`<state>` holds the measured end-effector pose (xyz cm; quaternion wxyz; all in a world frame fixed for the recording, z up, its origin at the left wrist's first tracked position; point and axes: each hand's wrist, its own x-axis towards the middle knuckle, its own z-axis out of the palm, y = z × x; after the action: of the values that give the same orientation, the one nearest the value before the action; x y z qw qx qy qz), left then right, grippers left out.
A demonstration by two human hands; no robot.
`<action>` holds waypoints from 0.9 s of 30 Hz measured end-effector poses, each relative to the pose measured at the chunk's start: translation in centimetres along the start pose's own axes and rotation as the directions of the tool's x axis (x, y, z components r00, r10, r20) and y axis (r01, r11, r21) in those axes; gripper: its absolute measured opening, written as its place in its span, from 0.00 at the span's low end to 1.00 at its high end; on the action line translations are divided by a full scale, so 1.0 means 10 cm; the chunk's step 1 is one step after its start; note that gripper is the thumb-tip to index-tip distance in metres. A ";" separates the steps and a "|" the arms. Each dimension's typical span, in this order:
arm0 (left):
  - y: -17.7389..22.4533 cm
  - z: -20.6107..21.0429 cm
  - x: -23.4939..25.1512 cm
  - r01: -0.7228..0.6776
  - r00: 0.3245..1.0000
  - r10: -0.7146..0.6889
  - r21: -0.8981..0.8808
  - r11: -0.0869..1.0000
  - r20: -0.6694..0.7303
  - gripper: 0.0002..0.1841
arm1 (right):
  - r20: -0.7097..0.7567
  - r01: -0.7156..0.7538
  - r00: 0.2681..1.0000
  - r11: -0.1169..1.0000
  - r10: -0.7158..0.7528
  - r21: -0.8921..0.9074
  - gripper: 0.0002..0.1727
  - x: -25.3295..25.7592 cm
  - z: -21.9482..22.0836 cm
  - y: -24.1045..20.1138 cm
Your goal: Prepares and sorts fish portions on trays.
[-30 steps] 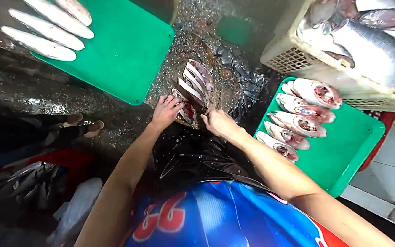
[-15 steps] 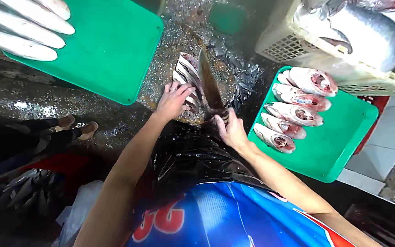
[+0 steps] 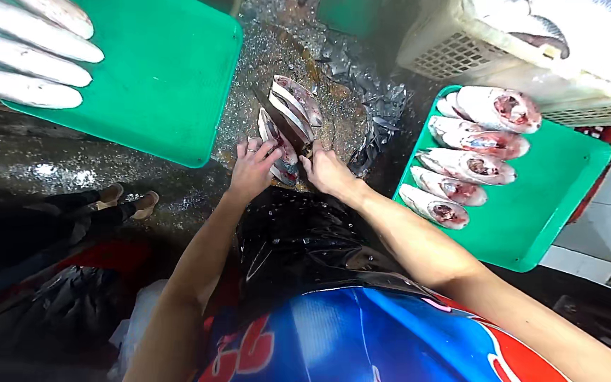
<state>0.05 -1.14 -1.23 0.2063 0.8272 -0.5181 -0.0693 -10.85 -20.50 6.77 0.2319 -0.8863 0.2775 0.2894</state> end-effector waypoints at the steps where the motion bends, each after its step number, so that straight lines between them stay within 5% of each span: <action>1: 0.00 0.02 -0.03 0.003 1.000 -0.003 0.009 1.000 -0.017 0.20 | 0.012 0.009 1.000 1.000 -0.009 0.000 0.32 -0.02 -0.01 0.03; 7: 0.05 -0.05 -0.03 0.014 0.998 -0.018 -0.072 0.997 -0.059 0.22 | -0.049 0.002 0.999 0.994 0.004 0.109 0.28 -0.66 0.07 0.58; 10: 0.12 -0.24 0.54 0.014 0.974 0.009 -0.102 0.995 0.228 0.52 | -0.263 0.031 0.964 0.958 0.047 0.285 0.29 -0.78 0.00 0.63; 12: 0.17 -0.29 0.85 -0.024 0.915 0.037 -0.035 0.999 0.402 0.60 | -0.326 0.047 0.943 0.946 0.064 0.322 0.28 -0.75 -0.11 0.58; 14: 0.18 -0.32 0.95 -0.084 0.884 0.052 0.047 0.995 0.465 0.55 | -0.322 0.040 0.945 0.956 0.058 0.292 0.29 -0.70 -0.21 0.53; 17: 0.10 -0.38 0.71 -0.069 0.927 0.040 0.064 0.996 0.373 0.45 | -0.245 0.040 0.969 0.981 0.009 0.191 0.29 -0.53 -0.36 0.38; 21: -0.01 -0.28 0.38 -0.012 0.965 -0.001 0.049 0.999 0.261 0.43 | -0.087 0.028 0.996 0.992 -0.018 0.122 0.28 -0.25 -0.39 0.10; 27: 0.03 -0.22 0.35 0.038 0.967 -0.052 0.059 0.998 0.248 0.41 | -0.099 -0.023 0.995 0.999 0.025 0.022 0.30 0.36 -0.21 -0.32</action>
<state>2.15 -3.76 1.21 0.1156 0.8287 -0.5227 -0.1636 -5.57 -20.67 6.78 0.2234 -0.8938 0.3023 0.2448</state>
